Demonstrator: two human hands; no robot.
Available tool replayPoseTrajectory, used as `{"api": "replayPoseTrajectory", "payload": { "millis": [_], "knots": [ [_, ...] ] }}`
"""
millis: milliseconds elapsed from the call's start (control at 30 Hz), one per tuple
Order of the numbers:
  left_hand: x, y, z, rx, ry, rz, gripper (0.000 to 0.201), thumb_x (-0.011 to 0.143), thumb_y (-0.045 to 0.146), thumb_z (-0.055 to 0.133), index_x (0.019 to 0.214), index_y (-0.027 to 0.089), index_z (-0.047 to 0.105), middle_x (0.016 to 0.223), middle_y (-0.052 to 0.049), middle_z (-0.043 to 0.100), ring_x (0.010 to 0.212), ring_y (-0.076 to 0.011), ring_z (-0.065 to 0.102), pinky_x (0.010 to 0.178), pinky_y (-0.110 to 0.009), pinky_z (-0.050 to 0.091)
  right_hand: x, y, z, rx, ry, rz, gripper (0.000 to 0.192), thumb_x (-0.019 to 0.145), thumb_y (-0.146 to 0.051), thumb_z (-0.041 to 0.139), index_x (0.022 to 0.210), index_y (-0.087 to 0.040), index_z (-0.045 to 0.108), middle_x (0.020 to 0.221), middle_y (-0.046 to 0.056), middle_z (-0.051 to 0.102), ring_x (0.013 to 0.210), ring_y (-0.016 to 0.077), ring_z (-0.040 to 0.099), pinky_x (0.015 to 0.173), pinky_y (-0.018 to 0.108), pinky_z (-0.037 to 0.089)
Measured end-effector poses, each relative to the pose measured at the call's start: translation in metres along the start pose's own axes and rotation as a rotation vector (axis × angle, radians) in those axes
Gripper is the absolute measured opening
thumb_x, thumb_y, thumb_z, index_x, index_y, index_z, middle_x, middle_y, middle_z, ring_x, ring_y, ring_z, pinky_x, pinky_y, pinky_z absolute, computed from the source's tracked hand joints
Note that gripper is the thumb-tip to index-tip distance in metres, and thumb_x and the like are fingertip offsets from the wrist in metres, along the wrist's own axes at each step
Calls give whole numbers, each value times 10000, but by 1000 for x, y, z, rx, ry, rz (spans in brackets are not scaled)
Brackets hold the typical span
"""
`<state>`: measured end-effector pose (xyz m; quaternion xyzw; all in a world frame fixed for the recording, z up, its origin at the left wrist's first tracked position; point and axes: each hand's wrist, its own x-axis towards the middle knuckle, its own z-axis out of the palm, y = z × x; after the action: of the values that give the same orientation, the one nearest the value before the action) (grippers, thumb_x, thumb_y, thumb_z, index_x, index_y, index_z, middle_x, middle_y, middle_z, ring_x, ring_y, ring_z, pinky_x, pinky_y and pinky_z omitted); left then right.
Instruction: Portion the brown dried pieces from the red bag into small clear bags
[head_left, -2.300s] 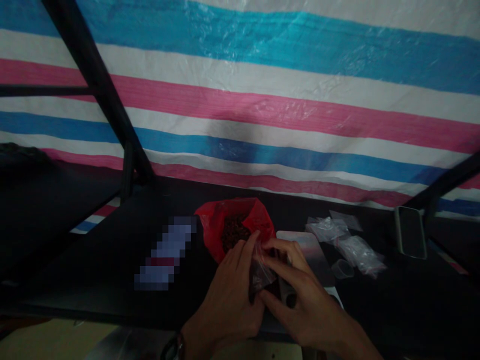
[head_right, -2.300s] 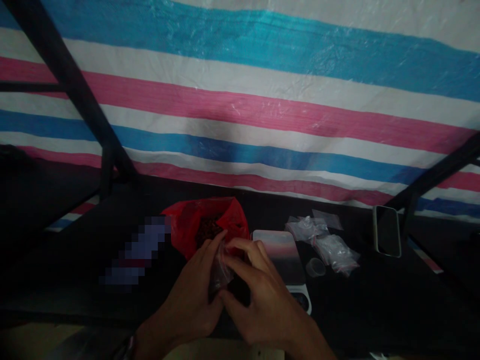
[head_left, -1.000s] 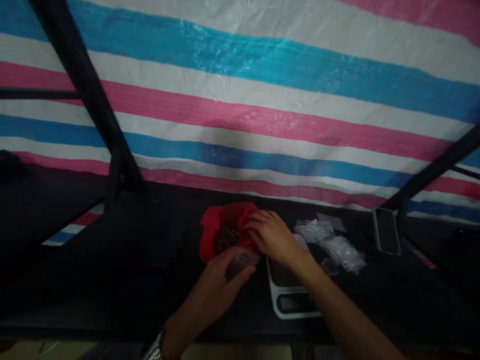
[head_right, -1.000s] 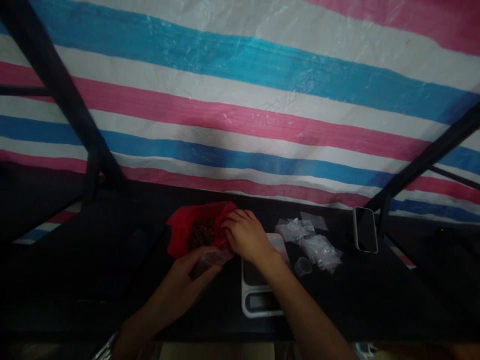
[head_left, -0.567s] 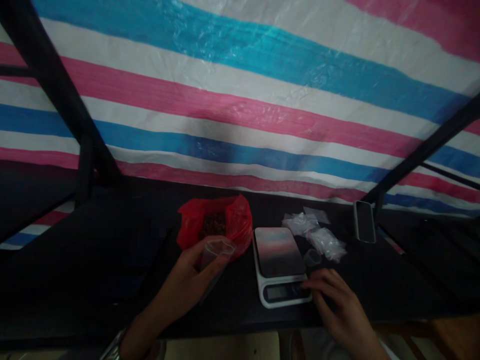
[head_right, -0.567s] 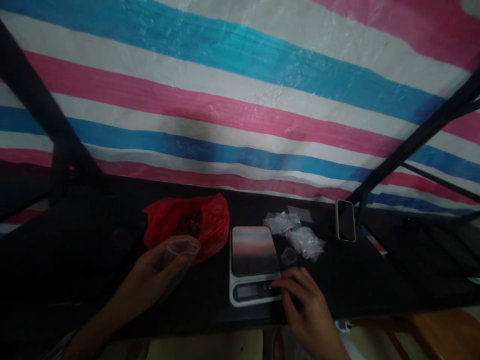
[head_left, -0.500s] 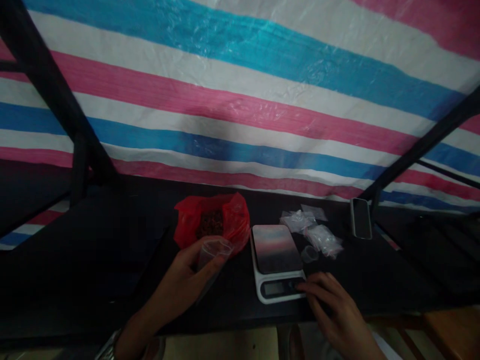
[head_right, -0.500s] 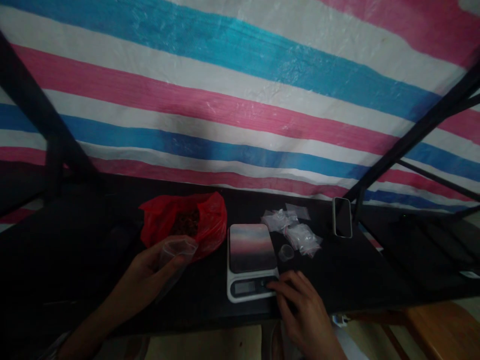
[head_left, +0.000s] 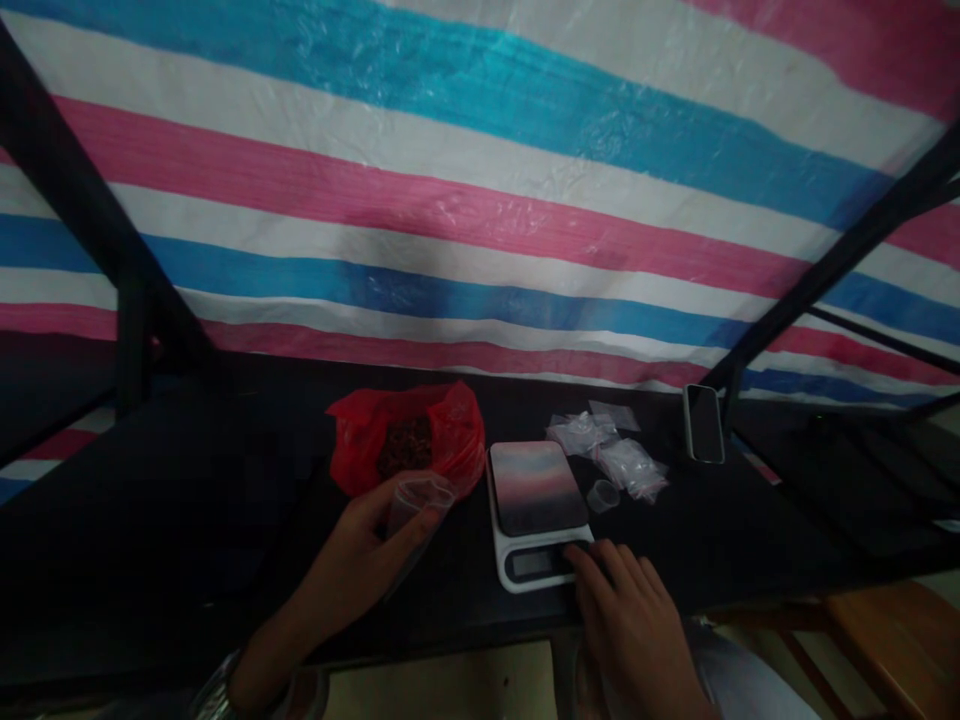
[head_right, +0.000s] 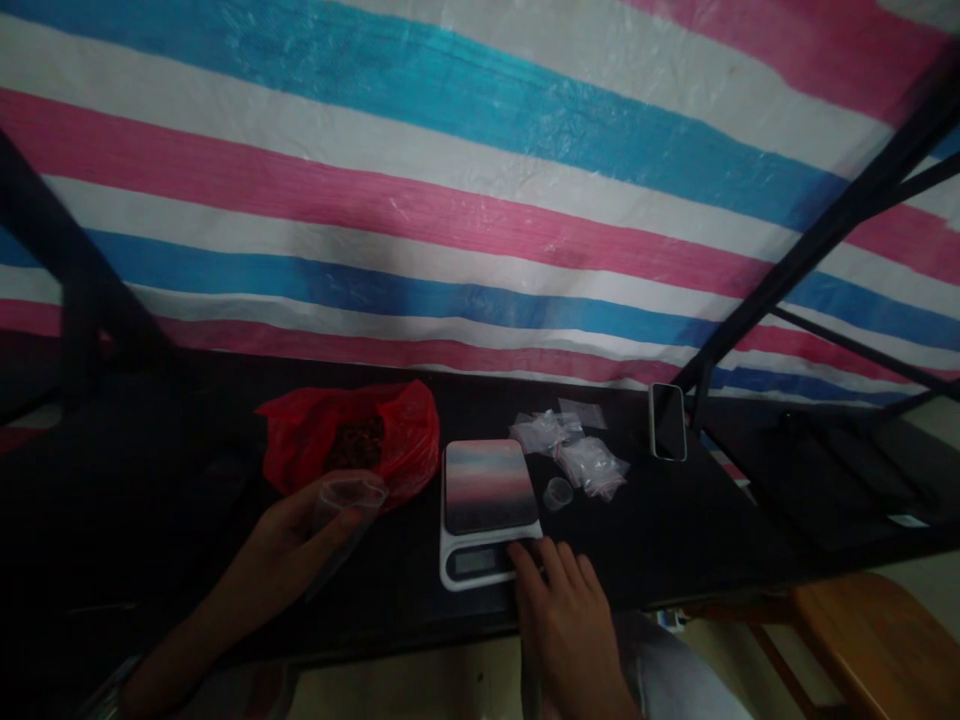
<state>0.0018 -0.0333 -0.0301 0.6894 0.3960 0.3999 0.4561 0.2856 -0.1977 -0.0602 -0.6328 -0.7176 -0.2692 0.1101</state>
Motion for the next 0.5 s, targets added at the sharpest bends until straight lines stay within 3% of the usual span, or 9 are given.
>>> {"api": "replayPoseTrajectory", "payload": {
  "millis": [233, 500],
  "knots": [
    [2, -1, 1, 7, -32, 45, 273, 880, 472, 737, 1050, 268, 801, 1096, -51, 841, 990, -244, 795, 896, -326, 641, -7, -6, 0, 47, 39, 60, 399, 1138, -363, 320, 1242, -262, 692, 1031, 86, 735, 878, 235, 694, 791, 376, 505],
    [1, 9, 6, -21, -80, 73, 244, 867, 406, 748, 1069, 275, 794, 1039, -48, 820, 958, -235, 782, 856, -326, 632, 8, -7, -1, 178, 13, 72, 340, 1125, -346, 378, 1260, -252, 675, 1014, 79, 738, 852, 227, 707, 756, 370, 531]
  ]
}}
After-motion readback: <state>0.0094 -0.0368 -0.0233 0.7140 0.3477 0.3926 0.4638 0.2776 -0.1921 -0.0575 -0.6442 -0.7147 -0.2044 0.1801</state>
